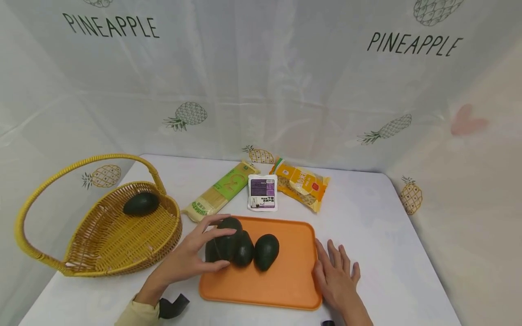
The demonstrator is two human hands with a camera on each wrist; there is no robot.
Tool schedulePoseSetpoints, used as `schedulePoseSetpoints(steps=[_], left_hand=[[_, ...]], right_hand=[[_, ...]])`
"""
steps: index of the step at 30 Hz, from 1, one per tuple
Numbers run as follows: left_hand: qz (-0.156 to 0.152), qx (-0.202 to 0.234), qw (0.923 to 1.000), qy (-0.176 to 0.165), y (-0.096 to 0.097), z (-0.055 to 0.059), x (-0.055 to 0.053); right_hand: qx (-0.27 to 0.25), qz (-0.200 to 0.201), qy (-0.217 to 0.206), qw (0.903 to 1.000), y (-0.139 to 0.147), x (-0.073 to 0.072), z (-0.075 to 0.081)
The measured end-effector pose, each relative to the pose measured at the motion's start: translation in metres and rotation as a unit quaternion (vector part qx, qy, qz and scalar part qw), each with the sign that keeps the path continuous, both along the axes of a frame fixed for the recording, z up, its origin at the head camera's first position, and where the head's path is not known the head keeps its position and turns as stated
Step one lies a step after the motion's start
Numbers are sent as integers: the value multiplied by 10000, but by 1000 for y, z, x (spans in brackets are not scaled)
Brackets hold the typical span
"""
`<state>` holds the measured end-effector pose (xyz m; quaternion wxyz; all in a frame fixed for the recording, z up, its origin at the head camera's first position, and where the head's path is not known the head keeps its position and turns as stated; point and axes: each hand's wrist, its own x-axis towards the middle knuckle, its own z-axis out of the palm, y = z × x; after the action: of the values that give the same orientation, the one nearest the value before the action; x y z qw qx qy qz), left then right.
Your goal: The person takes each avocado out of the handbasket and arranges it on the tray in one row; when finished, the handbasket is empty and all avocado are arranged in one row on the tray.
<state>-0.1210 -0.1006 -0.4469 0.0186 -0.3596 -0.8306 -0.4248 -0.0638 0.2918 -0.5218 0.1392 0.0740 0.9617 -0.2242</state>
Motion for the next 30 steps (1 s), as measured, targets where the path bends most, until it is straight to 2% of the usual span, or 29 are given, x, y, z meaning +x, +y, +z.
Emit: schedulePoseSetpoints(steps=[2, 5, 9, 13, 19, 24, 30], left_hand=[[-44, 23, 10000, -72, 3, -2, 0], [-95, 44, 9999, 23, 9, -3, 1], [-314, 85, 9993, 207, 18, -4, 2], [-505, 85, 9986, 107, 29, -4, 2], [-525, 12, 9986, 0, 46, -4, 4], [-540, -129, 9984, 69, 58, -2, 6], [-577, -554, 9962, 354, 71, 1, 5]], right_hand=[[9, -22, -86, 10000, -1, 0, 0], [16, -18, -136, 9999, -1, 0, 0], [17, 14, -31, 10000, -2, 0, 2], [-30, 51, 122, 9999, -2, 1, 3], [-62, 42, 138, 9999, -2, 2, 3], [-47, 8, 98, 9999, -2, 2, 2], [-27, -11, 6, 10000, -1, 0, 2]])
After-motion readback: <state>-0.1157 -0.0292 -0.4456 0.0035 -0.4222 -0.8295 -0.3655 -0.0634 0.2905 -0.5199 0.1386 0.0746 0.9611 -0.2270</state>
